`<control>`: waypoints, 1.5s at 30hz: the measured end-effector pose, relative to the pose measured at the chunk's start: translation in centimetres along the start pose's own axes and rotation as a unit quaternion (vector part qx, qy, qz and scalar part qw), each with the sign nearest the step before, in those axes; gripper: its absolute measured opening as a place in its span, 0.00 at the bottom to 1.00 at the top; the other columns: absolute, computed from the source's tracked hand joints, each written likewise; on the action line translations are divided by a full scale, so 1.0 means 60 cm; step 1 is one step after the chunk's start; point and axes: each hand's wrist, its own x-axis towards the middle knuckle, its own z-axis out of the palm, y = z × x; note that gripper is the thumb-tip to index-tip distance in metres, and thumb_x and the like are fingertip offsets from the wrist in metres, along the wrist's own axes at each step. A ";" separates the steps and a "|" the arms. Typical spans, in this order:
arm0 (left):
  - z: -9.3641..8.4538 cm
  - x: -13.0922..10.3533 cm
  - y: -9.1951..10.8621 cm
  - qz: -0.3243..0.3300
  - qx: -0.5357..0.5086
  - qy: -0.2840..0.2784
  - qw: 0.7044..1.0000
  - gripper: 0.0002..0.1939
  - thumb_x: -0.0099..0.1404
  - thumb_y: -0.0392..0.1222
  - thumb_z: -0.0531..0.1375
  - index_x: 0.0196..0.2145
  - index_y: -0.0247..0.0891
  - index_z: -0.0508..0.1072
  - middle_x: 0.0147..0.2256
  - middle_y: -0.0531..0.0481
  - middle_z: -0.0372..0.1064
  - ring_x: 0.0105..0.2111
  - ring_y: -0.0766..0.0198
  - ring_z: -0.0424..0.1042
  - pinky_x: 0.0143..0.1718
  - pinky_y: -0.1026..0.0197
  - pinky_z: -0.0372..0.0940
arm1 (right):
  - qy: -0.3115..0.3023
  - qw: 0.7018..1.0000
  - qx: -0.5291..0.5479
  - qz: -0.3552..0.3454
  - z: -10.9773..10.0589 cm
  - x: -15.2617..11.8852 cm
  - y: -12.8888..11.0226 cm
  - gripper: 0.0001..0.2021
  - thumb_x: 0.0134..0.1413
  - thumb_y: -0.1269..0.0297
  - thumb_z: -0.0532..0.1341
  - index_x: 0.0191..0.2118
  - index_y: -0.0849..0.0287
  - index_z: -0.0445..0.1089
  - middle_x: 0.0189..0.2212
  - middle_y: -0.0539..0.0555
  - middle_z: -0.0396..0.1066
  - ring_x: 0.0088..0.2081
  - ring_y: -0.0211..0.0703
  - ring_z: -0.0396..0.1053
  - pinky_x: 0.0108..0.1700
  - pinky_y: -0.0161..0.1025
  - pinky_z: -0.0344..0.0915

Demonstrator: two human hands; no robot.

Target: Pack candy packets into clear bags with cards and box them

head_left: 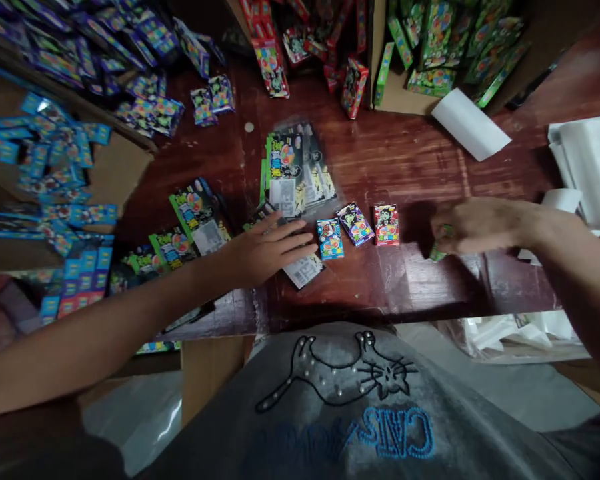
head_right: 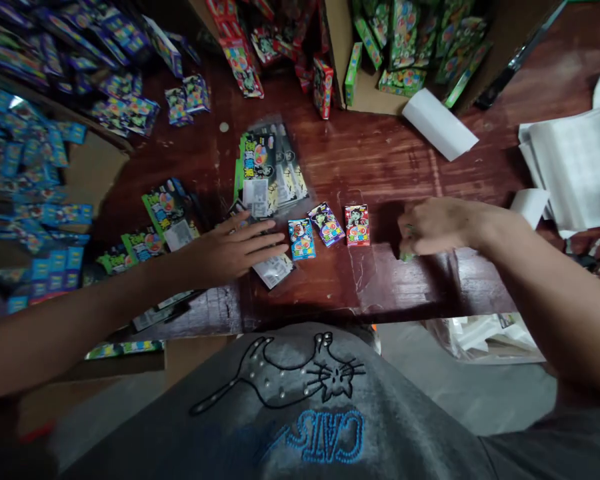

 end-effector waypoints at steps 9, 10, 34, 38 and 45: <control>-0.024 -0.018 0.139 -0.132 -0.048 0.047 0.989 0.42 0.68 0.50 0.67 0.73 0.32 0.62 0.65 0.31 0.69 0.62 0.39 0.70 0.65 0.41 0.63 | 0.196 0.966 -0.086 -0.146 0.057 0.106 -0.085 0.53 0.61 0.25 0.58 0.80 0.54 0.48 0.79 0.69 0.48 0.76 0.77 0.50 0.72 0.73 0.54; -0.015 -0.023 0.155 -0.165 -0.061 0.048 0.983 0.43 0.68 0.51 0.67 0.74 0.31 0.61 0.65 0.30 0.69 0.61 0.39 0.70 0.64 0.41 0.65 | 0.181 0.962 -0.080 -0.188 0.071 0.122 -0.104 0.52 0.62 0.26 0.57 0.80 0.52 0.47 0.81 0.66 0.45 0.78 0.75 0.46 0.74 0.72 0.52; 0.114 -0.046 0.199 -0.314 -0.193 0.123 0.921 0.50 0.66 0.54 0.71 0.76 0.32 0.56 0.66 0.29 0.64 0.64 0.37 0.65 0.67 0.39 0.61 | 0.132 0.961 0.029 -0.240 0.138 0.109 -0.227 0.50 0.65 0.37 0.64 0.81 0.54 0.44 0.74 0.66 0.63 0.74 0.69 0.62 0.77 0.80 0.36; 0.116 -0.047 0.194 -0.320 -0.193 0.116 0.920 0.50 0.65 0.54 0.71 0.76 0.34 0.56 0.67 0.29 0.64 0.64 0.36 0.65 0.66 0.38 0.60 | 0.105 0.975 -0.013 -0.197 0.118 0.077 -0.183 0.57 0.63 0.38 0.67 0.83 0.52 0.33 0.80 0.66 0.43 0.79 0.78 0.47 0.74 0.87 0.32; 0.113 -0.040 0.189 -0.305 -0.194 0.113 0.926 0.49 0.65 0.53 0.71 0.76 0.35 0.57 0.68 0.30 0.63 0.65 0.35 0.64 0.67 0.37 0.57 | 0.024 0.964 -0.001 -0.265 0.091 0.078 -0.129 0.43 0.68 0.67 0.61 0.82 0.54 0.42 0.81 0.63 0.45 0.78 0.63 0.55 0.77 0.70 0.54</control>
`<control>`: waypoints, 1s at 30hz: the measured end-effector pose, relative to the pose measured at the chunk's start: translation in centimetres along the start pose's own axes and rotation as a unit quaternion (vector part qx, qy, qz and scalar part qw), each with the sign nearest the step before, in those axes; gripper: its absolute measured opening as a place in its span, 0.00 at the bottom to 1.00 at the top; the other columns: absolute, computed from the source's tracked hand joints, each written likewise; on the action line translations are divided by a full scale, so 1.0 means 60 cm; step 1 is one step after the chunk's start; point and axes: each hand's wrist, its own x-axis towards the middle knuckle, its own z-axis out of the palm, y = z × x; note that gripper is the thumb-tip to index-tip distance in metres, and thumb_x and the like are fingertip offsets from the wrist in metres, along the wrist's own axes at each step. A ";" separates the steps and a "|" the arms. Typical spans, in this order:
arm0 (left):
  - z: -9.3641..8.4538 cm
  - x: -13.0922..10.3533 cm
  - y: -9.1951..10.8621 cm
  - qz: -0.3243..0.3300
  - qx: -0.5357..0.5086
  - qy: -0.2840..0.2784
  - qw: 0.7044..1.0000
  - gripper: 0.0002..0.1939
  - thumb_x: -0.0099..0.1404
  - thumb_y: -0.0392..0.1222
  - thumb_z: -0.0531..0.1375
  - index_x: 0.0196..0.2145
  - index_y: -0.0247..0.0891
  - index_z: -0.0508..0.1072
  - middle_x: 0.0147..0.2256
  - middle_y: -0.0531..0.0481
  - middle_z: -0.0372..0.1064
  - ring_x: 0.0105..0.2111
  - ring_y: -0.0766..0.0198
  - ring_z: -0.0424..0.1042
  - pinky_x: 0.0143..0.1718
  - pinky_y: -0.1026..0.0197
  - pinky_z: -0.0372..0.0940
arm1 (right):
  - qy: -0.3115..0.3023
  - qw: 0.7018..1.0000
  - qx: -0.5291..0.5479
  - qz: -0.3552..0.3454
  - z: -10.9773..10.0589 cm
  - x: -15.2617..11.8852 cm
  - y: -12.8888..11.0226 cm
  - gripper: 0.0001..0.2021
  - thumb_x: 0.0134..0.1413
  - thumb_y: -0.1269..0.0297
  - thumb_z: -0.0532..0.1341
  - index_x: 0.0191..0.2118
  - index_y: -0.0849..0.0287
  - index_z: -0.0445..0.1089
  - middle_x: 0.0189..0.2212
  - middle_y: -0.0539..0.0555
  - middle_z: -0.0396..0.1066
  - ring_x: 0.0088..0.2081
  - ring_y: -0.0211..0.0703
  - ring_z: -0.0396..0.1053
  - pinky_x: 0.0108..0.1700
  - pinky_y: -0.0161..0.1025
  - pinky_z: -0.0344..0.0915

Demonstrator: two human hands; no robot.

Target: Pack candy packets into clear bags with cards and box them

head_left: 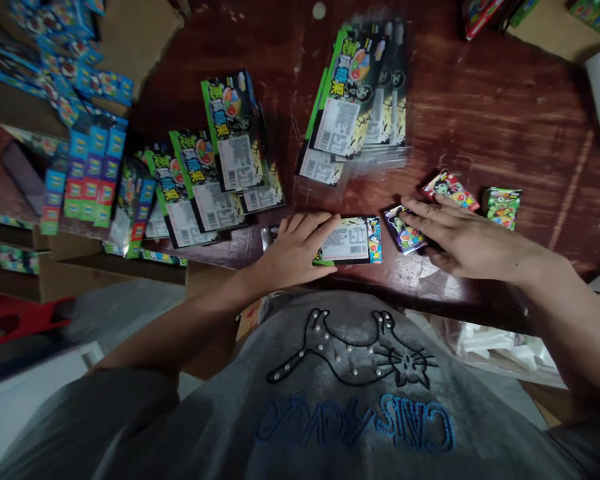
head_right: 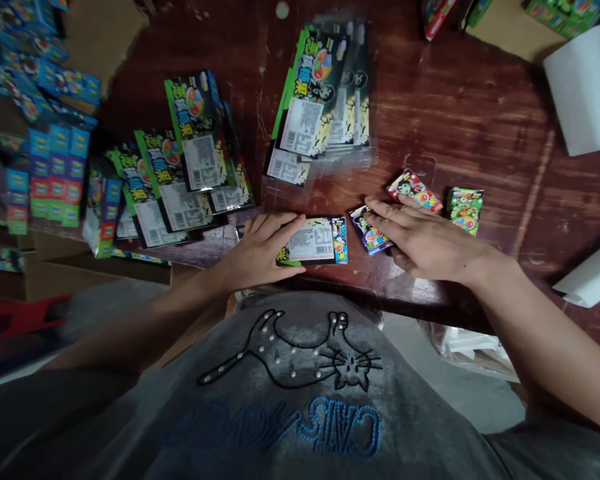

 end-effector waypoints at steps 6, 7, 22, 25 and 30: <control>0.005 0.006 0.003 -0.009 -0.020 0.005 1.000 0.51 0.65 0.53 0.72 0.77 0.39 0.55 0.68 0.32 0.62 0.65 0.36 0.63 0.67 0.37 0.57 | 0.051 0.998 0.040 0.014 0.013 0.038 -0.016 0.34 0.70 0.52 0.65 0.76 0.51 0.60 0.70 0.63 0.65 0.70 0.66 0.66 0.73 0.69 0.65; 0.006 0.006 0.002 -0.012 -0.020 0.006 1.000 0.51 0.65 0.53 0.72 0.77 0.39 0.55 0.68 0.32 0.62 0.65 0.36 0.63 0.67 0.36 0.57 | 0.059 0.997 0.047 0.018 0.018 0.040 -0.022 0.35 0.70 0.52 0.64 0.77 0.49 0.59 0.68 0.62 0.66 0.70 0.65 0.67 0.73 0.70 0.64; 0.007 0.007 -0.010 0.013 -0.006 0.016 1.000 0.50 0.65 0.56 0.72 0.76 0.39 0.56 0.67 0.33 0.63 0.65 0.37 0.63 0.65 0.39 0.58 | 0.101 0.991 0.073 0.037 0.042 0.029 -0.052 0.35 0.65 0.54 0.69 0.73 0.54 0.62 0.62 0.64 0.67 0.66 0.66 0.69 0.74 0.72 0.62; 0.002 0.009 -0.016 0.045 -0.015 0.000 0.999 0.49 0.66 0.55 0.71 0.76 0.39 0.56 0.68 0.33 0.63 0.65 0.38 0.63 0.66 0.39 0.58 | 0.045 0.994 0.104 -0.001 0.036 0.031 -0.045 0.32 0.68 0.53 0.66 0.74 0.48 0.61 0.65 0.62 0.66 0.69 0.63 0.67 0.78 0.72 0.55; -0.003 0.014 -0.019 0.066 -0.044 -0.009 0.997 0.48 0.67 0.52 0.70 0.76 0.39 0.56 0.68 0.33 0.63 0.65 0.38 0.62 0.68 0.39 0.57 | 0.044 0.993 0.102 -0.025 0.032 0.049 -0.036 0.31 0.69 0.48 0.64 0.72 0.54 0.63 0.64 0.65 0.66 0.68 0.61 0.68 0.76 0.70 0.60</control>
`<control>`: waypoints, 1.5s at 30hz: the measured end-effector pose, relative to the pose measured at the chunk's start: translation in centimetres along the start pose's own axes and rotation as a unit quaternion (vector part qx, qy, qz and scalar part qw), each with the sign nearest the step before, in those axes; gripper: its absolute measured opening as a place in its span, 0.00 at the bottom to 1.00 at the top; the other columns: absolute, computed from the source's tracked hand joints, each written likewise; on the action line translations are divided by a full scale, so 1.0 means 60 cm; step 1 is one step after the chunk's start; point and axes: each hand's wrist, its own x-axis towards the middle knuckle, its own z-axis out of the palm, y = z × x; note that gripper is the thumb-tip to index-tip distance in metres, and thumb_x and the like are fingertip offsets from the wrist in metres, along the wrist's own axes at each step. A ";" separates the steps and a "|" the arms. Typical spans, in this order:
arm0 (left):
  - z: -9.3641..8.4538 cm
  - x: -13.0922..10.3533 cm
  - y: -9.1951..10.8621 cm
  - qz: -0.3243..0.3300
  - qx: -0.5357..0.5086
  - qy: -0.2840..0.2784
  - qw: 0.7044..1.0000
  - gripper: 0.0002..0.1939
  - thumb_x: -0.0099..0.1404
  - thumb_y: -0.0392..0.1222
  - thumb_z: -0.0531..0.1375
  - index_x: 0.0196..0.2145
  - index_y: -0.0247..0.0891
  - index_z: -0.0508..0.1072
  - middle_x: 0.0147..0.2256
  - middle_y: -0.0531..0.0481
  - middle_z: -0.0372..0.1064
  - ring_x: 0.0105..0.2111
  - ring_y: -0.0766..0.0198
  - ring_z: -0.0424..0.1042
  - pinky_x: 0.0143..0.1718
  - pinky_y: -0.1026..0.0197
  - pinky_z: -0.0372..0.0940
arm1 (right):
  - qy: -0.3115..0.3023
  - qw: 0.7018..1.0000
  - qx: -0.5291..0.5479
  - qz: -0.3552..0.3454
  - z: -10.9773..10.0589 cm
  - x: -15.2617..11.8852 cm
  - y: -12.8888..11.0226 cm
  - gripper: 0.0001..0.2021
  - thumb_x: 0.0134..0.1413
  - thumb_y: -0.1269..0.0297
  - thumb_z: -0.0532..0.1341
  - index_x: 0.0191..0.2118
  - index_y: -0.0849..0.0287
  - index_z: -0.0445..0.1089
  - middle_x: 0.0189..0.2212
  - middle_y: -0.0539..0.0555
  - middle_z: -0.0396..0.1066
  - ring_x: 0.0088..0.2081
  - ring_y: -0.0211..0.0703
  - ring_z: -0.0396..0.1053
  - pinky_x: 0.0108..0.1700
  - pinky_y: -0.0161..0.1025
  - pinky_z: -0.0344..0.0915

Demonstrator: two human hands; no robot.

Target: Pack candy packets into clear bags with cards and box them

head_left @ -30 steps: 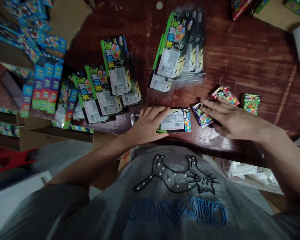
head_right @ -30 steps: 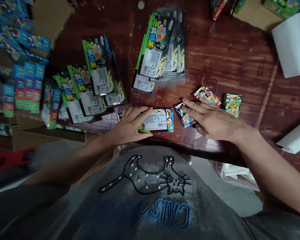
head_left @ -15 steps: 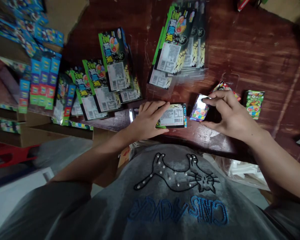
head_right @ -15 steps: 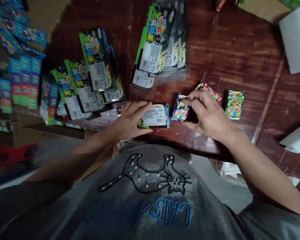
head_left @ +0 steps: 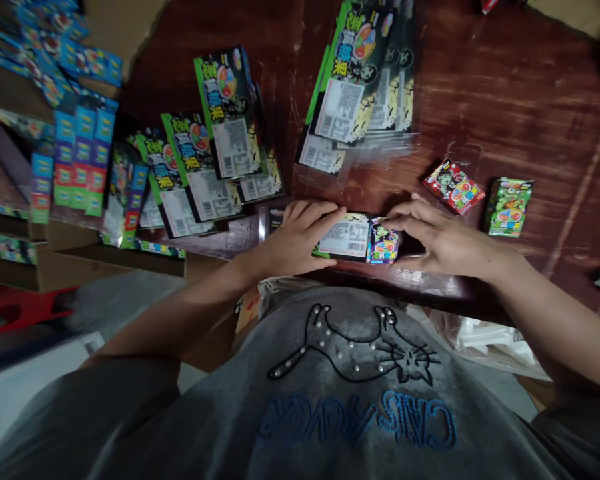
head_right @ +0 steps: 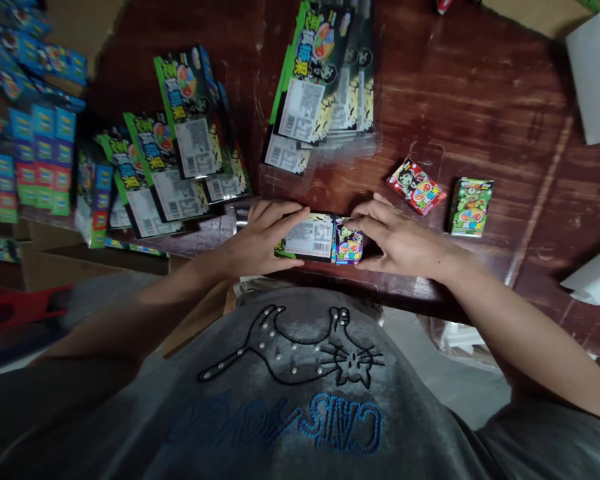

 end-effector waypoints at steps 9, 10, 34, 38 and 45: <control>0.000 0.000 0.005 -0.023 0.000 0.009 1.000 0.48 0.64 0.52 0.73 0.75 0.38 0.60 0.66 0.33 0.65 0.64 0.37 0.64 0.66 0.38 0.57 | 0.036 0.999 -0.005 0.010 0.000 -0.002 0.000 0.33 0.70 0.48 0.64 0.74 0.54 0.60 0.64 0.66 0.67 0.67 0.63 0.69 0.76 0.71 0.58; 0.001 -0.001 0.006 -0.030 0.001 0.011 0.999 0.48 0.63 0.53 0.73 0.75 0.39 0.60 0.66 0.33 0.65 0.63 0.37 0.64 0.66 0.37 0.58 | 0.044 0.998 -0.018 0.033 -0.003 -0.009 -0.002 0.33 0.70 0.49 0.63 0.74 0.53 0.60 0.64 0.67 0.67 0.67 0.64 0.69 0.74 0.69 0.62; -0.009 0.067 0.063 0.016 0.092 0.017 0.996 0.51 0.60 0.58 0.76 0.75 0.54 0.62 0.76 0.36 0.50 0.71 0.28 0.55 0.67 0.30 0.54 | -0.019 0.979 -0.178 0.098 -0.134 -0.078 0.099 0.49 0.65 0.37 0.61 0.82 0.49 0.40 0.82 0.59 0.42 0.80 0.80 0.40 0.72 0.89 0.34; 0.009 0.101 0.046 0.045 0.104 -0.003 0.994 0.26 0.71 0.57 0.68 0.62 0.47 0.78 0.71 0.34 0.59 0.66 0.33 0.62 0.63 0.32 0.60 | -0.044 0.983 -0.164 0.069 -0.134 -0.043 0.097 0.39 0.65 0.47 0.64 0.77 0.52 0.58 0.73 0.63 0.63 0.70 0.73 0.62 0.71 0.77 0.57; 0.002 0.079 0.050 0.021 0.106 0.019 0.994 0.43 0.66 0.61 0.71 0.72 0.45 0.67 0.77 0.31 0.47 0.68 0.31 0.60 0.65 0.33 0.59 | 0.087 0.979 -0.157 0.093 -0.037 -0.008 0.016 0.49 0.60 0.34 0.67 0.77 0.60 0.58 0.60 0.70 0.69 0.60 0.73 0.68 0.62 0.72 0.69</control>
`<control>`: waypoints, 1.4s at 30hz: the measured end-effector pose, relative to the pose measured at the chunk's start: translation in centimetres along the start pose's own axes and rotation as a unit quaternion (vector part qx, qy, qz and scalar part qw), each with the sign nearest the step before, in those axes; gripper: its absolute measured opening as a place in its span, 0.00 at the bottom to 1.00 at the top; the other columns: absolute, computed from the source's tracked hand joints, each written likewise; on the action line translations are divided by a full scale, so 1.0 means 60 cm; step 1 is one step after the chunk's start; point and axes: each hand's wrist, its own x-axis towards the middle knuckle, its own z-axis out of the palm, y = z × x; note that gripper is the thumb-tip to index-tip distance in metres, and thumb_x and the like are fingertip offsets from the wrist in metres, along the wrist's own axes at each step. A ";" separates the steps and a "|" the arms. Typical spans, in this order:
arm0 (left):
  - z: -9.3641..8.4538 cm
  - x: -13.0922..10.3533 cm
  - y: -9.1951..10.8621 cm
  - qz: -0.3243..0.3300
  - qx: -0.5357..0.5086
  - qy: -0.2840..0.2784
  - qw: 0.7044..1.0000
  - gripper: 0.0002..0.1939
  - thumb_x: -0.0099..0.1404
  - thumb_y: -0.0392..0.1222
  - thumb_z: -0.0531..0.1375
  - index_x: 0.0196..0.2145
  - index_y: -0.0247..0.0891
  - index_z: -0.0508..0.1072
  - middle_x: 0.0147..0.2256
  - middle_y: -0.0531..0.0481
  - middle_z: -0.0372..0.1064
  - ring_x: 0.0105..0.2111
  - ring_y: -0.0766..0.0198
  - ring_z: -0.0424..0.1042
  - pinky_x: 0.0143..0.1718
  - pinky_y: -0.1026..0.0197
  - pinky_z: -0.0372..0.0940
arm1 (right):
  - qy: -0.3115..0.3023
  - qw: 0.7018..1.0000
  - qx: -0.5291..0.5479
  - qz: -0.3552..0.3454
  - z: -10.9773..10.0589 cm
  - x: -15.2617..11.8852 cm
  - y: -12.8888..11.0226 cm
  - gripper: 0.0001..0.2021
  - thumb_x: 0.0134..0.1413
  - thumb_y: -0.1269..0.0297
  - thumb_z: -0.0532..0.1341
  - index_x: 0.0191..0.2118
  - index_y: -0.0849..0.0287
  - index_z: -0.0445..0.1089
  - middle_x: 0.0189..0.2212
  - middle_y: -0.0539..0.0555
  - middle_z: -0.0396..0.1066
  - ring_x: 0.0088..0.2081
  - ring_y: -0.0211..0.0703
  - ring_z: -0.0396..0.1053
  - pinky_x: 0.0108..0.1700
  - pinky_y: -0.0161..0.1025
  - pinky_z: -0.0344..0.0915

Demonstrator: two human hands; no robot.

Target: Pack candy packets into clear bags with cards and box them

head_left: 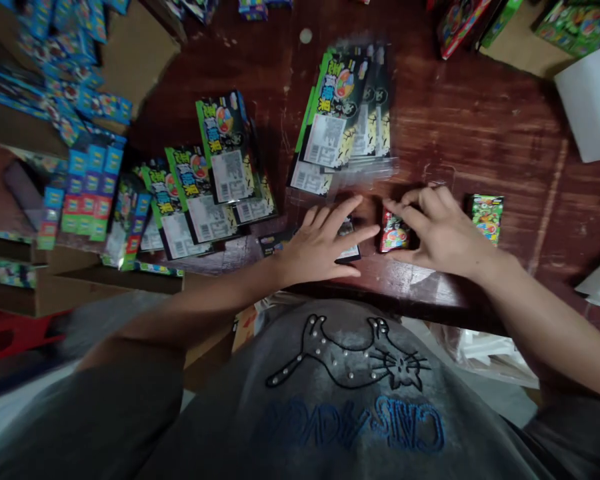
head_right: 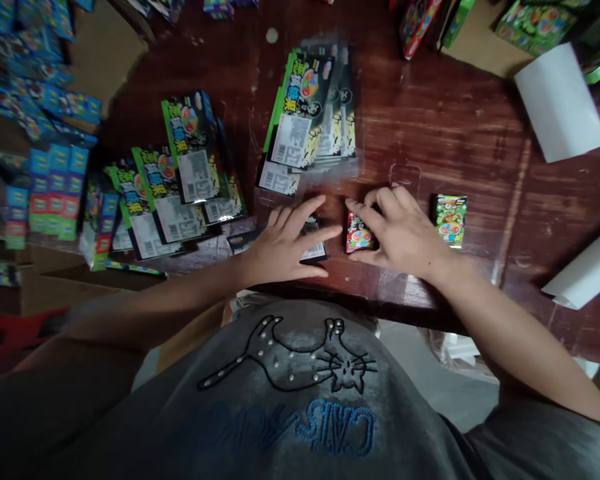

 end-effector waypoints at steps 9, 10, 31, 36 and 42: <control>0.002 -0.046 -0.006 -0.098 -0.052 -0.014 0.994 0.51 0.65 0.54 0.72 0.76 0.33 0.56 0.68 0.30 0.63 0.63 0.35 0.63 0.65 0.36 0.60 | 0.070 0.994 0.080 0.000 0.054 -0.038 -0.005 0.32 0.69 0.50 0.64 0.74 0.49 0.62 0.62 0.61 0.74 0.67 0.65 0.67 0.76 0.80 0.45; 0.005 -0.045 -0.007 -0.091 -0.056 -0.009 0.994 0.51 0.65 0.54 0.72 0.76 0.33 0.56 0.68 0.30 0.63 0.64 0.35 0.63 0.65 0.36 0.60 | 0.072 0.993 0.093 -0.003 0.059 -0.038 -0.008 0.31 0.68 0.52 0.64 0.73 0.50 0.64 0.60 0.61 0.74 0.65 0.64 0.69 0.76 0.79 0.45; -0.036 0.037 0.016 0.081 0.048 -0.093 0.991 0.34 0.64 0.51 0.68 0.67 0.53 0.73 0.54 0.38 0.68 0.53 0.41 0.67 0.49 0.47 0.69 | -0.054 0.989 -0.017 0.138 -0.084 -0.158 0.110 0.47 0.61 0.38 0.67 0.75 0.62 0.58 0.64 0.74 0.68 0.64 0.74 0.67 0.67 0.71 0.65; -0.034 0.042 0.028 0.056 0.079 -0.078 0.992 0.34 0.64 0.51 0.69 0.66 0.47 0.73 0.54 0.37 0.67 0.54 0.42 0.68 0.48 0.49 0.69 | 0.032 0.992 0.050 0.110 -0.037 -0.104 0.035 0.42 0.60 0.39 0.68 0.71 0.54 0.58 0.57 0.68 0.70 0.57 0.70 0.69 0.62 0.67 0.69; -0.028 0.044 0.035 0.042 0.059 -0.060 0.996 0.28 0.67 0.55 0.67 0.62 0.46 0.75 0.53 0.38 0.67 0.54 0.42 0.69 0.50 0.47 0.70 | 0.021 0.993 0.102 0.048 0.008 -0.047 0.001 0.41 0.54 0.42 0.72 0.67 0.51 0.59 0.58 0.66 0.68 0.58 0.72 0.68 0.62 0.73 0.67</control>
